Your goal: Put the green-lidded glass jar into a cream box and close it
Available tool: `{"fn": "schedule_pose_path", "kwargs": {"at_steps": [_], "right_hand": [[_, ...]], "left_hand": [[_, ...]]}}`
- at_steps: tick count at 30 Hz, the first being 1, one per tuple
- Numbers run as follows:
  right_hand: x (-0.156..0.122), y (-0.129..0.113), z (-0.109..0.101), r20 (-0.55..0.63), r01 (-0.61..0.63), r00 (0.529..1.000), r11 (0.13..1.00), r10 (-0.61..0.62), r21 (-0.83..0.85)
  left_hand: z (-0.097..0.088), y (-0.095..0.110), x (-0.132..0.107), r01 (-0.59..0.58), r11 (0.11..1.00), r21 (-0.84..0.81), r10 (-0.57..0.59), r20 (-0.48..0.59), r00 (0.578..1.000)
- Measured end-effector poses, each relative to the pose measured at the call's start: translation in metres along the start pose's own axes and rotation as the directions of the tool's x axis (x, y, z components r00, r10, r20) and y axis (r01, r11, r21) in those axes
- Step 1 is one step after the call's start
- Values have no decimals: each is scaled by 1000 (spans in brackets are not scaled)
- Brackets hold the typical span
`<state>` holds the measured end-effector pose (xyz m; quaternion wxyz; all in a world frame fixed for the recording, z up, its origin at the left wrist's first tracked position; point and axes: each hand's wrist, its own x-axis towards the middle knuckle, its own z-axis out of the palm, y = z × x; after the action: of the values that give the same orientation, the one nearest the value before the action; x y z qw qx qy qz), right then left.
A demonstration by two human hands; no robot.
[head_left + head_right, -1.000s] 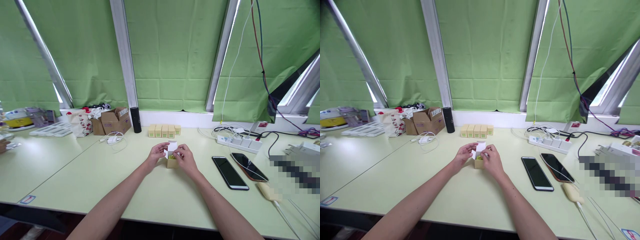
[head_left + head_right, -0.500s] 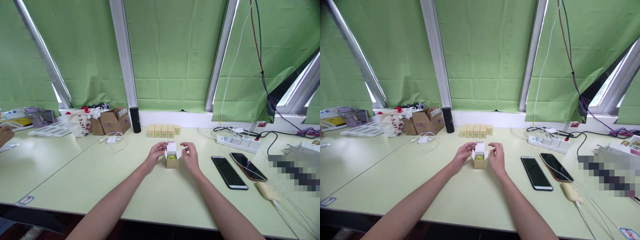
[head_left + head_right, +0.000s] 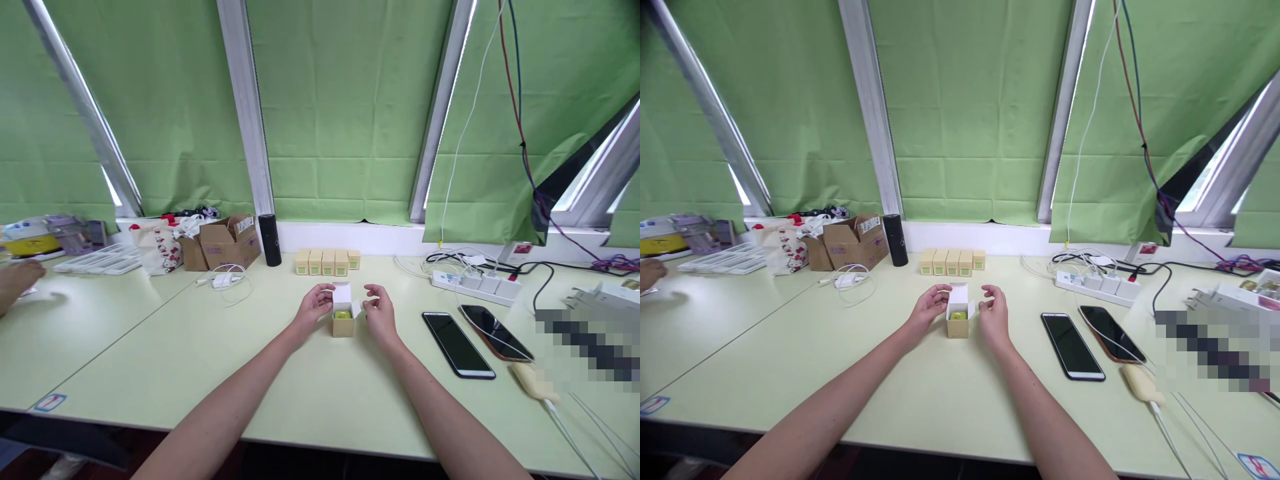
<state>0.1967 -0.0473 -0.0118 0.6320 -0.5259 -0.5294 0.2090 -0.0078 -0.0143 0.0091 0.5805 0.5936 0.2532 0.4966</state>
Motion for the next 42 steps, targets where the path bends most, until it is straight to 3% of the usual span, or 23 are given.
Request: {"fn": "schedule_pose_path", "kwargs": {"at_steps": [11, 18, 24, 42], "right_hand": [[-1, 1, 3, 5, -101, 995, 991, 101, 85], [-2, -13, 4, 49, -290, 956, 923, 288, 253], [-4, -20, 4, 84, -327, 944, 884, 318, 334], [-9, -29, 7, 196, -401, 915, 856, 353, 326]], "left_hand": [[6, -1, -4, 25, 998, 50, -26, 11, 1000], [7, -1, -3, 27, 998, 49, -27, 16, 999], [8, -1, -3, 35, 998, 44, -36, 9, 999], [7, -3, -1, 18, 999, 43, -18, 11, 1000]]}}
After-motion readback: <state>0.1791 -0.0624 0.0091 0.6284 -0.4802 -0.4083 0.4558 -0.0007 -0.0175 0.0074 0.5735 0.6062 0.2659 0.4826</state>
